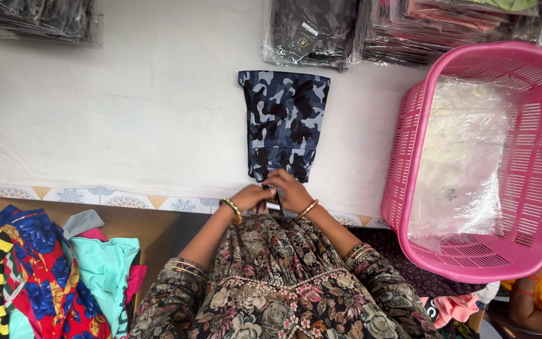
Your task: The person folds a pair of camouflage-patterned shorts and places them into a clear plastic bag. They then fold a second pair of camouflage-patterned pants, attach a tag, and place them into another plastic bag. The person stacks the packaged items on the table.
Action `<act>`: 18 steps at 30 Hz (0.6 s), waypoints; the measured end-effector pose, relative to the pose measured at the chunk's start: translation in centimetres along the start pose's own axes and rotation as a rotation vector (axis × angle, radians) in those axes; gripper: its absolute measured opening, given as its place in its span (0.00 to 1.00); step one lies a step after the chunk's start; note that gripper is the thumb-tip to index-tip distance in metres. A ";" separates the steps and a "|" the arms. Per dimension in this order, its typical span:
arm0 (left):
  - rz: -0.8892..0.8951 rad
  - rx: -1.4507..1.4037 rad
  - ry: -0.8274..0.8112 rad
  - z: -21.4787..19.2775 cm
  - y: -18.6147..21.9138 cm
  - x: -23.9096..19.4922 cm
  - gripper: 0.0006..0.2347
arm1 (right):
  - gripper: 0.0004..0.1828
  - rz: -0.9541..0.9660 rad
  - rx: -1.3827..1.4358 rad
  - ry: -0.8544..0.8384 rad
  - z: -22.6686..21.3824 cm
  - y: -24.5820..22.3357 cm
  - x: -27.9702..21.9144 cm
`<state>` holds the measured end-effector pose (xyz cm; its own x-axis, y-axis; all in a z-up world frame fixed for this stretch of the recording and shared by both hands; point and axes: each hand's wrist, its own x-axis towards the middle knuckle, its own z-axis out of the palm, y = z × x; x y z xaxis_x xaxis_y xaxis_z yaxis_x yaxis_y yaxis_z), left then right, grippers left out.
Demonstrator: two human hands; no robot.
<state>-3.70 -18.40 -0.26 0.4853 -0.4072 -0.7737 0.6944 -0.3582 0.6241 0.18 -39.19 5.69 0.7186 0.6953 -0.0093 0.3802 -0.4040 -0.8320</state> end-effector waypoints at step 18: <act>-0.023 -0.053 0.186 -3.8 4.6 -0.3 0.31 | 0.07 0.535 0.783 0.261 3.3 7.8 1.5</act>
<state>1.38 -16.77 2.45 0.5550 -0.2355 -0.7978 0.7312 -0.3192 0.6029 2.30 -39.33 -2.60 0.8251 0.3446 -0.4477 -0.4589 -0.0536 -0.8869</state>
